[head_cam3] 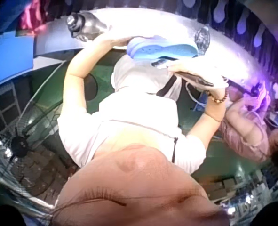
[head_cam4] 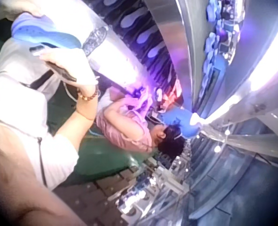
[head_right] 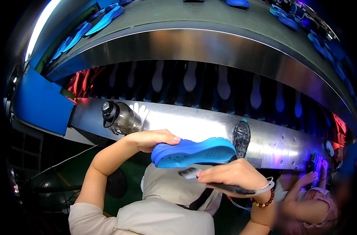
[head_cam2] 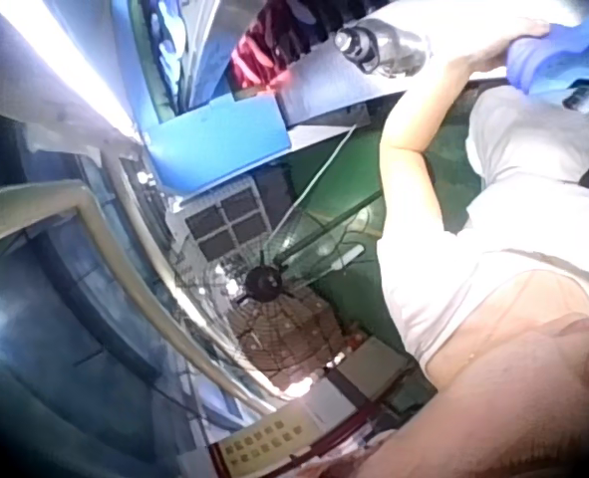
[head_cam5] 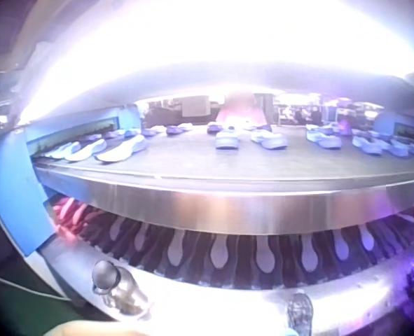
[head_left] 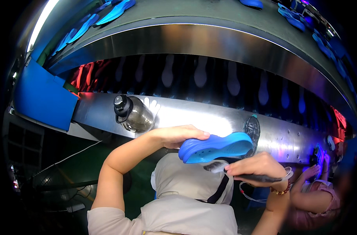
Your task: The person takes shoe soles from a conveyor belt, applies adhesive to each sole with an applicator brush, and places them back onto the conveyor belt.
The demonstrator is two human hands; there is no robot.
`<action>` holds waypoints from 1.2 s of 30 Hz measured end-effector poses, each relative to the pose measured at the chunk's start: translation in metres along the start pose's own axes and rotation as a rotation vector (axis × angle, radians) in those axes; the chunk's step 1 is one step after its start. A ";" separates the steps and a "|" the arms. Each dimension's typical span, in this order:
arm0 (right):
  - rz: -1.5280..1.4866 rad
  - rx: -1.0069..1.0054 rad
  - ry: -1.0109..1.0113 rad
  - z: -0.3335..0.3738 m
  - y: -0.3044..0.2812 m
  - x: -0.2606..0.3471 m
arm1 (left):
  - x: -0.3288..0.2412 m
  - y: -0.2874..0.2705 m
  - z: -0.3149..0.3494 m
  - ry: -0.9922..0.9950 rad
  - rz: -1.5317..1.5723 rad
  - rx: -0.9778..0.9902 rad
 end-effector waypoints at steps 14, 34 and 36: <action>-0.175 -0.365 0.120 0.032 0.019 -0.045 | 0.005 -0.029 0.015 0.212 0.045 -0.060; -0.071 -0.338 0.005 -0.002 0.044 -0.027 | 0.037 -0.016 -0.059 0.670 0.881 0.093; -0.132 -0.598 0.117 -0.004 0.036 -0.038 | 0.024 0.005 -0.052 0.679 0.877 0.053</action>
Point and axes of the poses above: each hand's wrist, its own z-axis away from the middle knuckle, its own y-axis out of the palm, x = y × z, the point moved 2 cm from there along -z, towards the middle knuckle, and after that the axes turned 10 degrees about -y, right-handed, at the moved point
